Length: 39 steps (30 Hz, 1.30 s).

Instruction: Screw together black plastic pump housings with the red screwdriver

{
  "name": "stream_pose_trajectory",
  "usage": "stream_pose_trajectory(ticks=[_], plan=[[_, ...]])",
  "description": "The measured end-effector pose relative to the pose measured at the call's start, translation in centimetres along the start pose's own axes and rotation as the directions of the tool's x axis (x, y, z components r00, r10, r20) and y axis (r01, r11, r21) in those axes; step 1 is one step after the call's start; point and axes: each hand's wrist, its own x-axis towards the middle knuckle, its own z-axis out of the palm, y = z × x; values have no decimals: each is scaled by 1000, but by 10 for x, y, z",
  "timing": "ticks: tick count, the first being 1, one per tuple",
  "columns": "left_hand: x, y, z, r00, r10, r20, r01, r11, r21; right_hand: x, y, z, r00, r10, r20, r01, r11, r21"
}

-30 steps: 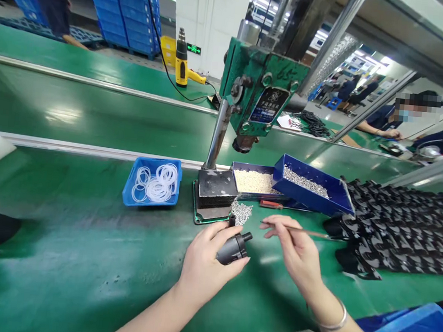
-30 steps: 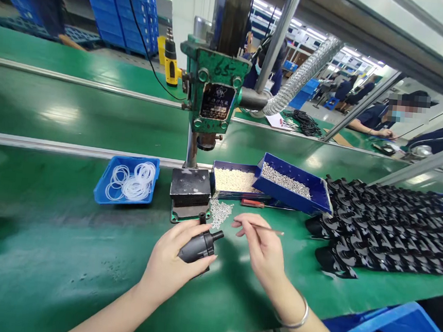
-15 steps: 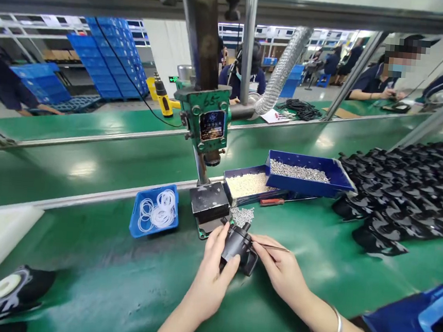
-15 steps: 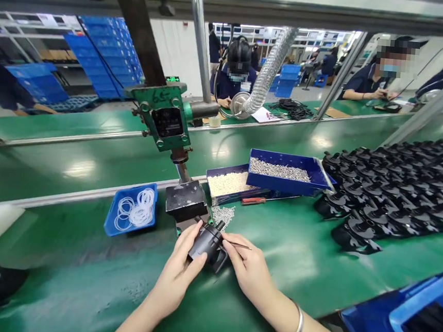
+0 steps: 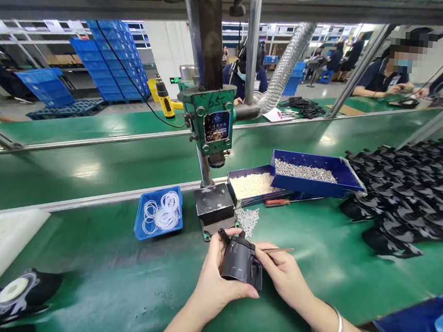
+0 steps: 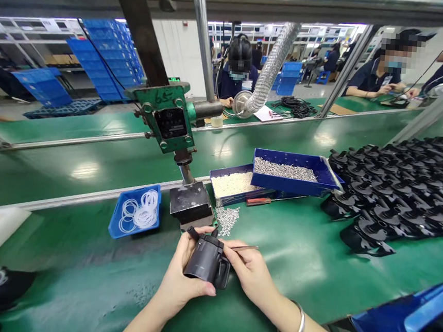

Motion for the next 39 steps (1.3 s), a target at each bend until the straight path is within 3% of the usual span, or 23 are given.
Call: stream_pose_trajectory(ticks=[5, 9, 12, 15, 19, 22, 30, 34, 39], plan=[[0, -1, 4, 992, -19, -122, 4, 992, -127, 7, 3, -12, 999, 18, 31, -17, 999, -33], [1, 1, -1, 963, -84, -258, 64, 994, -88, 12, -5, -28, 983, -43, -181, 18, 990, -139], [1, -1, -4, 949, -143, -281, 133, 990, -56, 10, -20, -27, 971, -102, -214, 78, 990, -119], [0, -5, -3, 948, -146, -282, 160, 987, 25, 6, -33, -15, 984, -143, -103, 142, 990, -16], [-2, -3, -1, 944, -130, -305, 164, 983, 88, 5, -38, -4, 938, -329, 113, 347, 910, -227], [-2, 2, -2, 938, -97, -332, 149, 980, 134, 9, -36, -3, 895, -392, 213, 442, 838, -320], [-2, 3, -5, 932, -96, -350, 162, 973, 165, 15, -39, -3, 858, -391, 334, 500, 788, -360], [-2, 1, -5, 921, -110, -372, 180, 971, 158, 19, -40, 0, 846, -411, 339, 524, 755, -393], [-4, -3, -3, 911, -106, -398, 207, 953, 222, 17, -40, 10, 768, -500, 400, 640, 631, -439]])
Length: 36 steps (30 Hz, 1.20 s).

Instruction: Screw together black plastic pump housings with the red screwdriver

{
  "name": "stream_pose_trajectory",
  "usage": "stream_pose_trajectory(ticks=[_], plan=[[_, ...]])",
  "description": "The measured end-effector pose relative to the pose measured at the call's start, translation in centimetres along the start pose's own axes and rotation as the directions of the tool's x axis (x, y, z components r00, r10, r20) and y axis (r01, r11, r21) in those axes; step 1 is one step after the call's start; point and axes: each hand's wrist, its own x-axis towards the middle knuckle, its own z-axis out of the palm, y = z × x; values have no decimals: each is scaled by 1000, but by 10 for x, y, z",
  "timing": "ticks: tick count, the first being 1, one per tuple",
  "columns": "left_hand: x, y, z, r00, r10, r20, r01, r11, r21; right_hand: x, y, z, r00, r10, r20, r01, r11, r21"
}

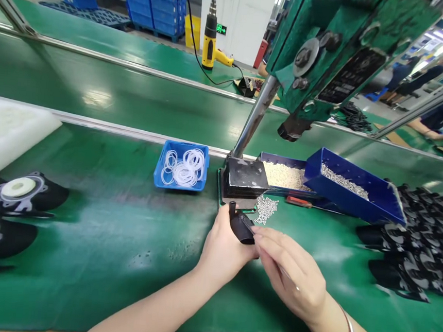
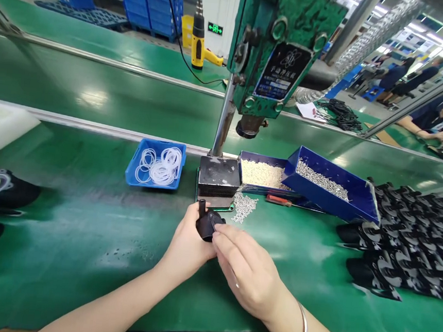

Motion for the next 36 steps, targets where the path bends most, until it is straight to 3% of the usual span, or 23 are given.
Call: stream_pose_trajectory(ticks=[7, 11, 13, 15, 17, 20, 25, 32, 36], plan=[[-4, -1, 3, 1000, 2, -12, -1, 994, 112, 10, -9, 11, 999, 38, -27, -40, 996, -85], [-2, -1, 3, 998, -65, 7, 64, 994, 87, 16, 8, 2, 946, 323, -20, -320, 943, 90], [-1, -1, 2, 997, -72, 21, 71, 997, 32, 14, 15, -5, 919, 395, 2, -390, 907, 160], [-1, -2, 3, 997, -68, 39, 68, 998, -7, 9, 16, -8, 949, 314, 12, -311, 935, 173], [-1, -1, 3, 997, -64, 40, 64, 998, -11, 3, 13, -8, 988, 152, 27, -154, 980, 122], [-2, 1, 2, 997, -77, 28, 76, 997, 32, -3, 6, -3, 998, 16, 54, -17, 1000, 18], [-3, 3, 0, 999, -39, 30, 37, 997, 75, 0, -1, -2, 992, -58, 109, 75, 983, -165], [-1, 7, -2, 997, -57, 43, 53, 994, 94, -2, -1, -5, 989, -69, 128, 84, 990, -112], [-2, 8, 0, 998, -57, 34, 53, 991, 120, -9, 3, -6, 980, -69, 189, 102, 980, -169]])
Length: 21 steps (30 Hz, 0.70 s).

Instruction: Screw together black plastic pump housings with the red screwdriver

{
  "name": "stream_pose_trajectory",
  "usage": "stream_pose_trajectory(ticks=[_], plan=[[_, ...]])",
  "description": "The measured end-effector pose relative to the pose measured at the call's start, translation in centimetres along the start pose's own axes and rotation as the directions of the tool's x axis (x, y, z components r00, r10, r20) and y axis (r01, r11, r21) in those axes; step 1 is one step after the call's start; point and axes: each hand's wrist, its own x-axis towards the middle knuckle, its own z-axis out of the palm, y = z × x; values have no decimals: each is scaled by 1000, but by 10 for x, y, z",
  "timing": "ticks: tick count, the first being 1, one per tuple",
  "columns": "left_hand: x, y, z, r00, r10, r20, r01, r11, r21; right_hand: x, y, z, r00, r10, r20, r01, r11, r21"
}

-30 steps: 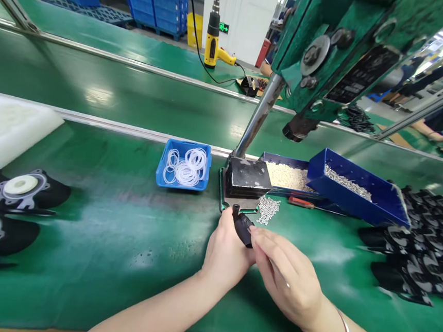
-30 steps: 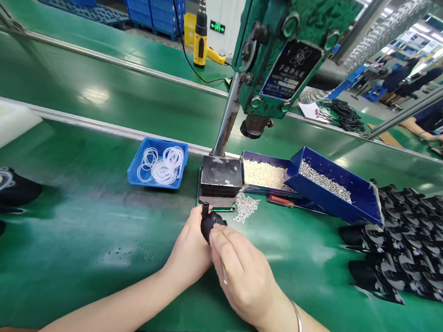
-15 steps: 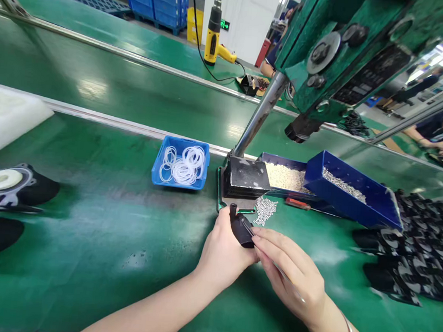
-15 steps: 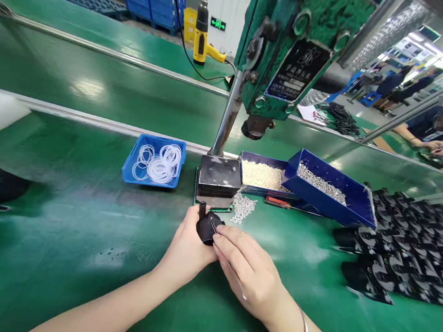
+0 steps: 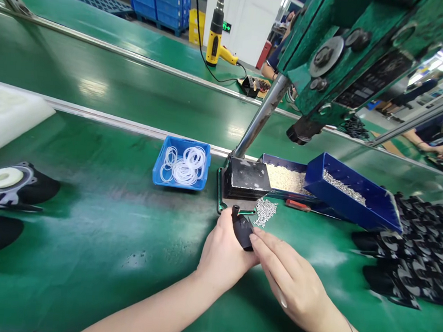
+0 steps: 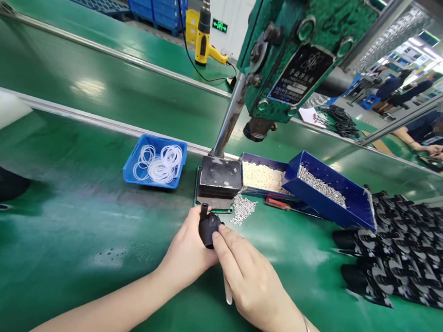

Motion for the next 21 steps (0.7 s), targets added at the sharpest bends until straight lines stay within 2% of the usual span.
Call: stream_pose_trajectory(ticks=[5, 12, 17, 21], plan=[[-1, 0, 0, 999, -12, 31, 12, 1000, -3, -3, 2, -3, 999, -37, -31, 38, 998, 53], [0, -1, -1, 999, 17, 27, -17, 1000, 0, -3, 2, 0, 998, -56, -10, 57, 997, 56], [0, 0, -1, 1000, 15, 11, -16, 999, 49, 0, -1, 0, 995, -66, 70, 65, 998, 16], [1, 2, -3, 1000, -12, 21, 12, 1000, 25, 7, 9, -1, 999, 8, -54, 1, 987, 163]])
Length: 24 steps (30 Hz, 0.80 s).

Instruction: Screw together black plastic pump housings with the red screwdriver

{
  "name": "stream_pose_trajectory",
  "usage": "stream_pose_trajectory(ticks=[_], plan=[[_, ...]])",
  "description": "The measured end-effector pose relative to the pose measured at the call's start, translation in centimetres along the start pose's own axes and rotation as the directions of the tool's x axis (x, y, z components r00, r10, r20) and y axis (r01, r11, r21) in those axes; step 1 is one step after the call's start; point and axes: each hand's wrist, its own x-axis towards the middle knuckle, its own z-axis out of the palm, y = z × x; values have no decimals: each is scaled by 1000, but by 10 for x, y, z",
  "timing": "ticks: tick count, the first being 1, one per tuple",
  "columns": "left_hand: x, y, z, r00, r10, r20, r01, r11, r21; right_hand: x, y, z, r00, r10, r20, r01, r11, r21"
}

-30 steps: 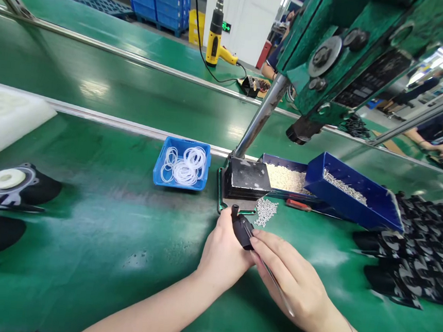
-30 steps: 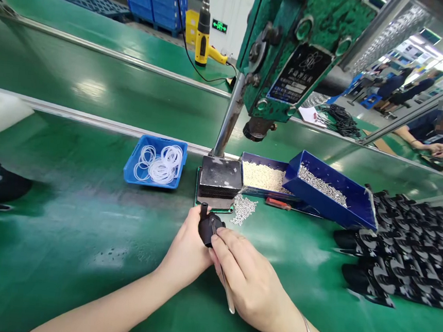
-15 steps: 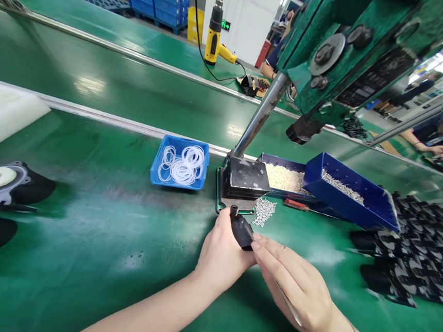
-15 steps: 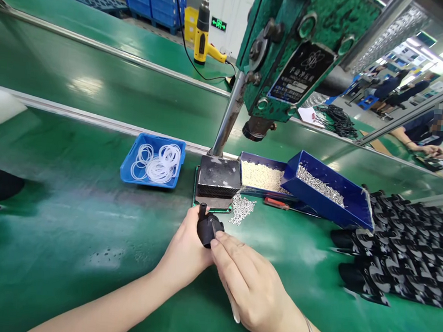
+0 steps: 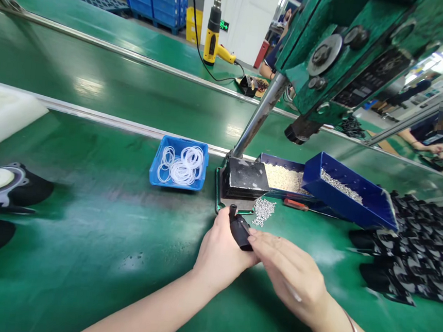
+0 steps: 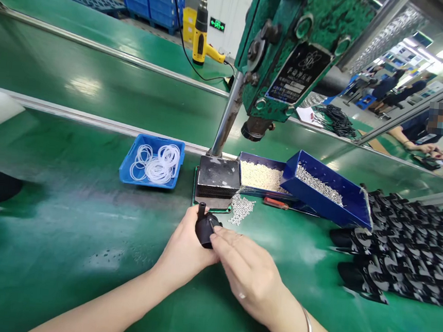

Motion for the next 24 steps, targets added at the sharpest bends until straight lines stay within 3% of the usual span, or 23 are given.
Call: stream_pose_trajectory(ticks=[4, 13, 24], plan=[[1, 1, 0, 999, -18, 43, 18, 1000, -14, 1, 6, -4, 1000, 24, -16, -23, 999, 45], [1, -6, 4, 994, 104, 26, -106, 991, 80, -4, -12, 0, 988, -29, 151, 62, 974, -217], [3, -7, 2, 997, 62, 51, -63, 998, 7, 2, -15, -7, 989, -42, 140, 72, 972, -222]])
